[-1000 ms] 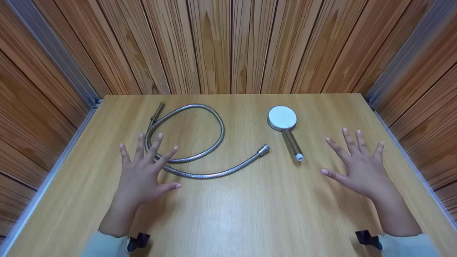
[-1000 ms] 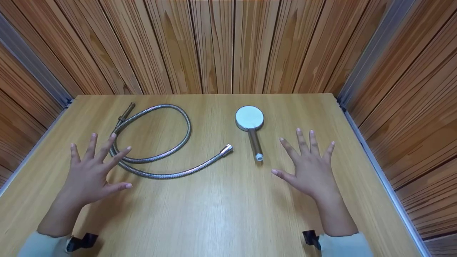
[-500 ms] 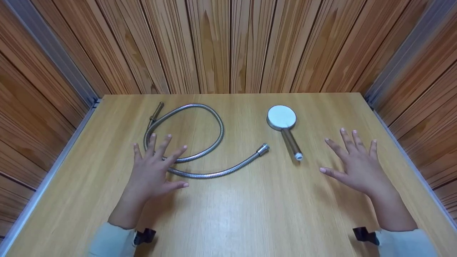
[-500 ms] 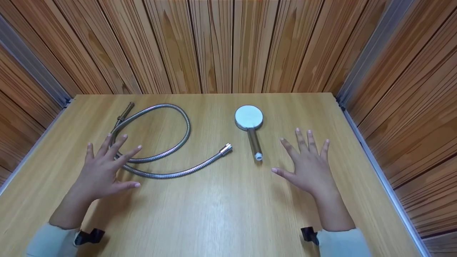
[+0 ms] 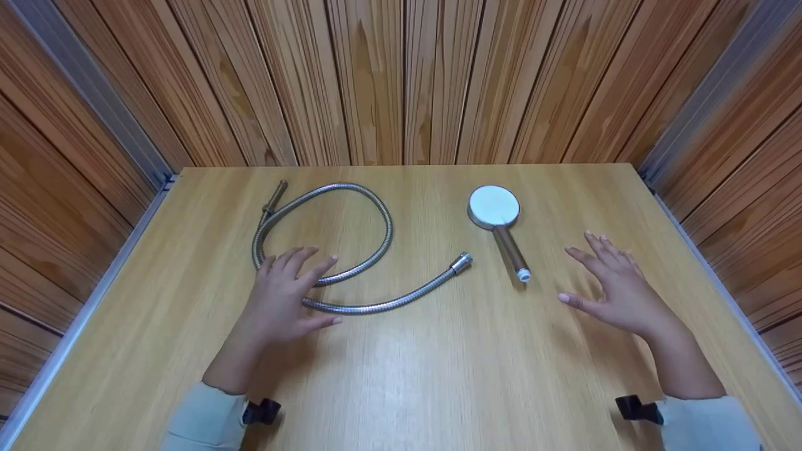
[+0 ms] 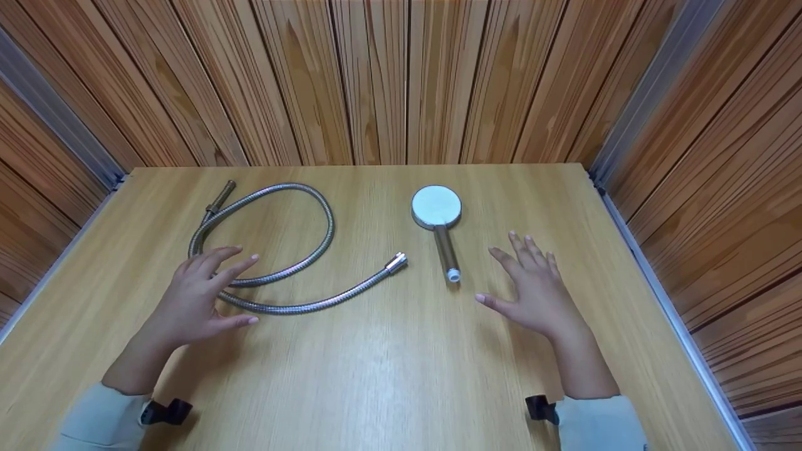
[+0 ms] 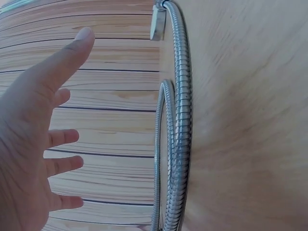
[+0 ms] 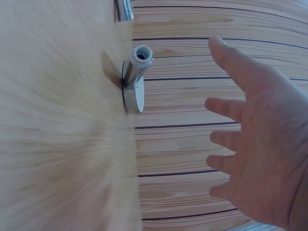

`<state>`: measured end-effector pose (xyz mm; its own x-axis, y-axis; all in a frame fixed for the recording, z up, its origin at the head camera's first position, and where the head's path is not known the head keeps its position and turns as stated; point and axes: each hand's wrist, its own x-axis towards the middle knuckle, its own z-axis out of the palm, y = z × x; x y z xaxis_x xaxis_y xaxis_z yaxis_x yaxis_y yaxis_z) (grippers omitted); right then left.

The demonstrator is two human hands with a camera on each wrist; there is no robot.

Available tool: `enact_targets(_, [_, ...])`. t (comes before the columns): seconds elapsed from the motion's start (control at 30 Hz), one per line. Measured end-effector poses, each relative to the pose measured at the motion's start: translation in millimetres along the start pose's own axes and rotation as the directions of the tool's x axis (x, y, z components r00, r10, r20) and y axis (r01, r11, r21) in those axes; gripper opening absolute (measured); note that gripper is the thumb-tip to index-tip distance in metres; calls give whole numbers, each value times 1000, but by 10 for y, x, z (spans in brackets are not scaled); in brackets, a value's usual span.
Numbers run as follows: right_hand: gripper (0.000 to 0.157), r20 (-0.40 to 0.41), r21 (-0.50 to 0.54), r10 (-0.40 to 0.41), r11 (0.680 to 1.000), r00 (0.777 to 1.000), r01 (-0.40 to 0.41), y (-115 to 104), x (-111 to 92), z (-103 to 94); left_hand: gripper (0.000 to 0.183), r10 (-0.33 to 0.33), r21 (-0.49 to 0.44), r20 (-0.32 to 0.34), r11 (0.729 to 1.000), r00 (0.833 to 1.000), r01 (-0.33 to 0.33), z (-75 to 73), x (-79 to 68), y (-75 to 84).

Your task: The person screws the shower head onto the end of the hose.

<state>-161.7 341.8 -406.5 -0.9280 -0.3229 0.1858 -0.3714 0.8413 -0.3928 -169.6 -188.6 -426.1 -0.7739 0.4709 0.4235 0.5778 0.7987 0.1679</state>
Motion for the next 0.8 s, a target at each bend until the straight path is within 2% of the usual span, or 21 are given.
enact_targets(0.23, [80, -13, 120, 40, 992, 999, -39, 19, 33, 32, 87, 22, -115, -19, 993, 1000, -24, 56, 44, 51])
enact_targets(0.43, [80, -64, 200, 39, 979, 997, -26, 64, 48, 85, 85, 41, -208, -44, 977, 998, -49, 101, 105, 114])
enact_targets(0.8, [71, -90, 339, 52, 941, 995, -19, 110, 126, 154, 81, 30, -291, -11, 956, 999, -32, 213, 159, 210])
